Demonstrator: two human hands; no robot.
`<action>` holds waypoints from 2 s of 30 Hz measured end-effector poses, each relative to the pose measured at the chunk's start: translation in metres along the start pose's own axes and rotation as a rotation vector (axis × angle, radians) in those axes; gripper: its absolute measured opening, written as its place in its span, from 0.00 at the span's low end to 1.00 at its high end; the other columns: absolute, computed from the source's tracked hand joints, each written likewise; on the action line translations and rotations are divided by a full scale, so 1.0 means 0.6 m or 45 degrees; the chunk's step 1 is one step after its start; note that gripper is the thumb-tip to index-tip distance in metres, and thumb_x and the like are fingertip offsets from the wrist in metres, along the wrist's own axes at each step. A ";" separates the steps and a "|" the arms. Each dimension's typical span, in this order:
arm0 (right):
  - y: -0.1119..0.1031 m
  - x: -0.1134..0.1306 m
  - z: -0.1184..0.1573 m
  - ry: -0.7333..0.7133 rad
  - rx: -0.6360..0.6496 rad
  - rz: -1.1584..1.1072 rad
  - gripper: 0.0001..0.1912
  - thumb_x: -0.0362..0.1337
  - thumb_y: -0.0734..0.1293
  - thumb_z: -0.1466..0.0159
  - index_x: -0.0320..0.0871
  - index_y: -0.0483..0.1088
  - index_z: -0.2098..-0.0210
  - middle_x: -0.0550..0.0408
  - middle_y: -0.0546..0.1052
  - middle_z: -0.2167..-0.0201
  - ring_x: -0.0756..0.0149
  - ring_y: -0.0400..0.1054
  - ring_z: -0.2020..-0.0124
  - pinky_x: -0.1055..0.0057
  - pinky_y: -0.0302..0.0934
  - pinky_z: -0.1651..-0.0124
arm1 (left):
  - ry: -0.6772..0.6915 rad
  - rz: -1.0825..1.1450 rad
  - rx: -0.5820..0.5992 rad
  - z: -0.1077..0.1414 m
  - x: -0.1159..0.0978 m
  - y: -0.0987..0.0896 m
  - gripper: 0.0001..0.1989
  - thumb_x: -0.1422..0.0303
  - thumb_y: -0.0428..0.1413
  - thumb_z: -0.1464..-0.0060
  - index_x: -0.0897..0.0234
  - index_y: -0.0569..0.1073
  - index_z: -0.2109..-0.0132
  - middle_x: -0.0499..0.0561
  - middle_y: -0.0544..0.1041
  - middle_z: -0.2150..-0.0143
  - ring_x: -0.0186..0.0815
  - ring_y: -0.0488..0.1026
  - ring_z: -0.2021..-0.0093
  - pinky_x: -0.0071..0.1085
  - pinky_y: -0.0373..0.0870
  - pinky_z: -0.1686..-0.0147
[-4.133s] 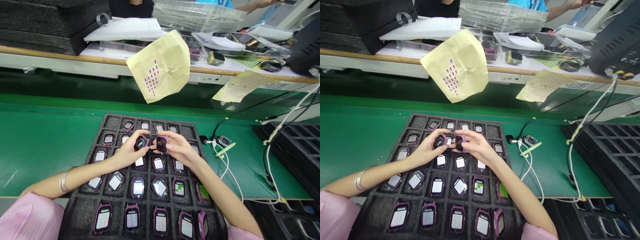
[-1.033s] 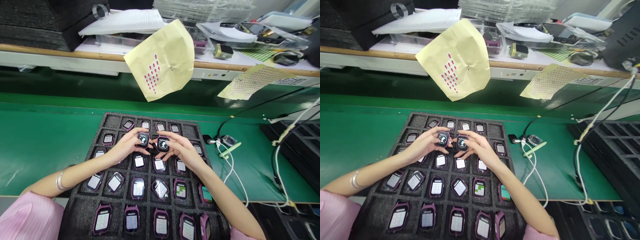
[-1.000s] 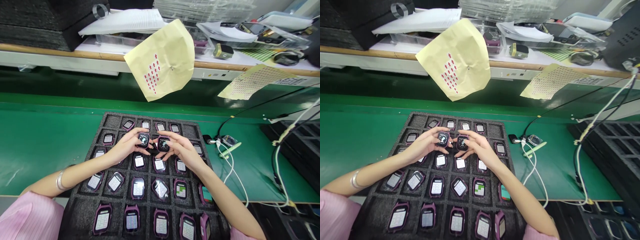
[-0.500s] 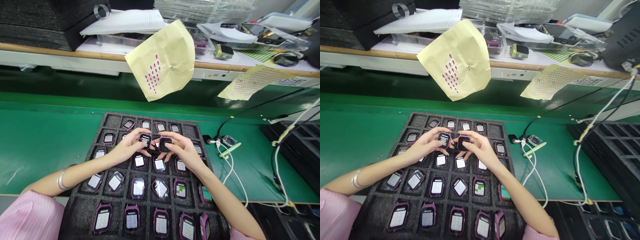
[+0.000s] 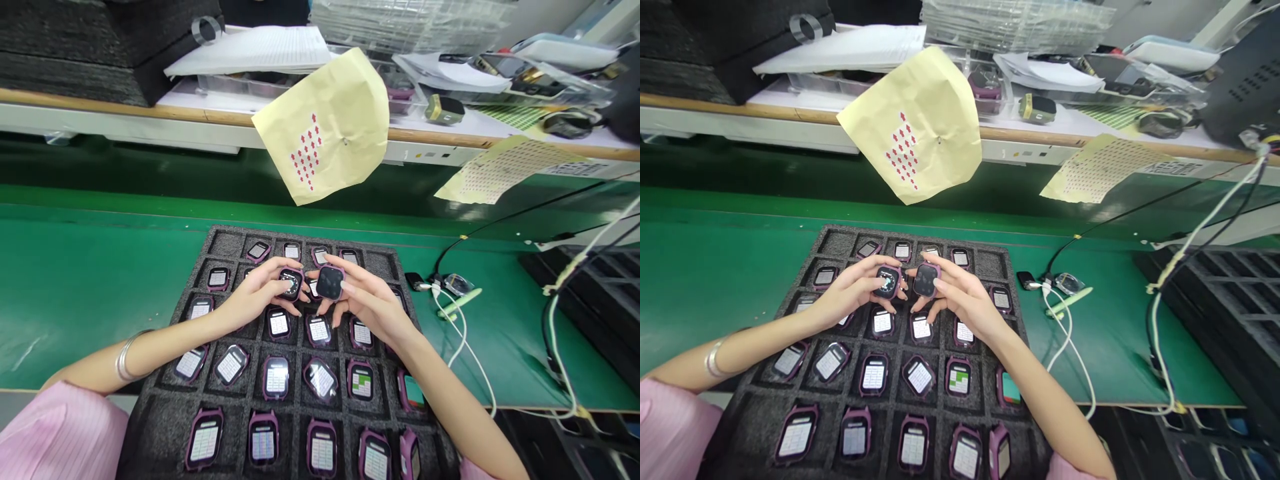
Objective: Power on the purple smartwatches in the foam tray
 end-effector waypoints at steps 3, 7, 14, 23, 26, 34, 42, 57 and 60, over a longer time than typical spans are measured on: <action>-0.006 -0.001 -0.001 -0.003 -0.024 -0.008 0.24 0.36 0.69 0.36 0.46 0.65 0.41 0.43 0.74 0.48 0.62 0.76 0.69 0.69 0.71 0.73 | -0.003 0.002 -0.020 -0.001 0.001 -0.001 0.15 0.72 0.55 0.45 0.64 0.68 0.50 0.53 0.76 0.62 0.41 0.77 0.59 0.35 0.79 0.66; -0.011 -0.002 -0.002 -0.024 -0.050 -0.024 0.21 0.36 0.71 0.38 0.45 0.70 0.46 0.47 0.78 0.55 0.64 0.76 0.74 0.69 0.71 0.74 | -0.001 -0.024 -0.042 -0.003 0.002 0.000 0.17 0.74 0.57 0.49 0.64 0.68 0.51 0.52 0.75 0.62 0.40 0.77 0.61 0.35 0.79 0.67; -0.007 -0.003 0.002 -0.012 0.026 -0.071 0.22 0.39 0.72 0.39 0.45 0.70 0.46 0.47 0.79 0.57 0.65 0.75 0.76 0.71 0.70 0.76 | 0.058 -0.176 -0.070 -0.004 -0.001 -0.002 0.20 0.75 0.58 0.52 0.64 0.67 0.51 0.51 0.72 0.62 0.37 0.76 0.64 0.30 0.77 0.72; -0.004 -0.001 0.001 0.012 0.051 -0.127 0.21 0.37 0.72 0.40 0.44 0.72 0.47 0.47 0.79 0.58 0.65 0.75 0.77 0.73 0.69 0.78 | 0.017 -0.432 -0.110 -0.001 0.001 -0.007 0.20 0.73 0.59 0.51 0.65 0.65 0.51 0.45 0.72 0.70 0.25 0.66 0.82 0.24 0.66 0.79; -0.003 0.000 0.002 0.005 0.033 -0.101 0.20 0.36 0.72 0.40 0.44 0.72 0.48 0.48 0.80 0.61 0.65 0.75 0.77 0.72 0.69 0.77 | 0.001 -0.509 -0.121 0.001 0.004 -0.010 0.18 0.71 0.59 0.50 0.64 0.65 0.51 0.42 0.70 0.72 0.23 0.63 0.83 0.23 0.63 0.81; -0.005 0.005 0.001 -0.033 -0.041 0.010 0.21 0.36 0.73 0.41 0.43 0.73 0.48 0.48 0.80 0.61 0.65 0.75 0.77 0.70 0.72 0.76 | -0.003 -0.576 -0.174 0.003 0.006 -0.020 0.14 0.70 0.57 0.50 0.61 0.67 0.55 0.40 0.65 0.78 0.24 0.56 0.86 0.21 0.50 0.88; -0.005 0.004 0.000 -0.130 0.019 -0.011 0.21 0.36 0.72 0.40 0.41 0.73 0.47 0.49 0.79 0.59 0.66 0.76 0.76 0.73 0.72 0.75 | -0.066 -0.691 -0.180 0.013 -0.003 -0.025 0.14 0.70 0.56 0.48 0.60 0.66 0.53 0.40 0.64 0.76 0.24 0.59 0.85 0.19 0.53 0.87; -0.010 0.007 0.008 -0.156 0.023 -0.016 0.22 0.35 0.73 0.40 0.40 0.72 0.47 0.49 0.79 0.61 0.67 0.76 0.77 0.74 0.73 0.75 | -0.061 -0.763 -0.062 0.015 -0.011 -0.007 0.16 0.69 0.56 0.46 0.60 0.65 0.49 0.39 0.63 0.75 0.23 0.59 0.86 0.20 0.56 0.87; -0.008 0.007 0.006 -0.134 0.010 -0.015 0.21 0.35 0.73 0.40 0.40 0.73 0.48 0.49 0.79 0.62 0.67 0.76 0.77 0.73 0.73 0.75 | -0.050 -0.754 -0.065 0.012 -0.009 -0.007 0.16 0.69 0.55 0.45 0.60 0.64 0.49 0.39 0.62 0.77 0.23 0.58 0.87 0.19 0.55 0.88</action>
Point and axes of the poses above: each hand's wrist, its own z-axis away from the middle knuckle, its own y-axis out of the palm, x = y × z, the point moved 5 cm from there along -z, towards the middle knuckle
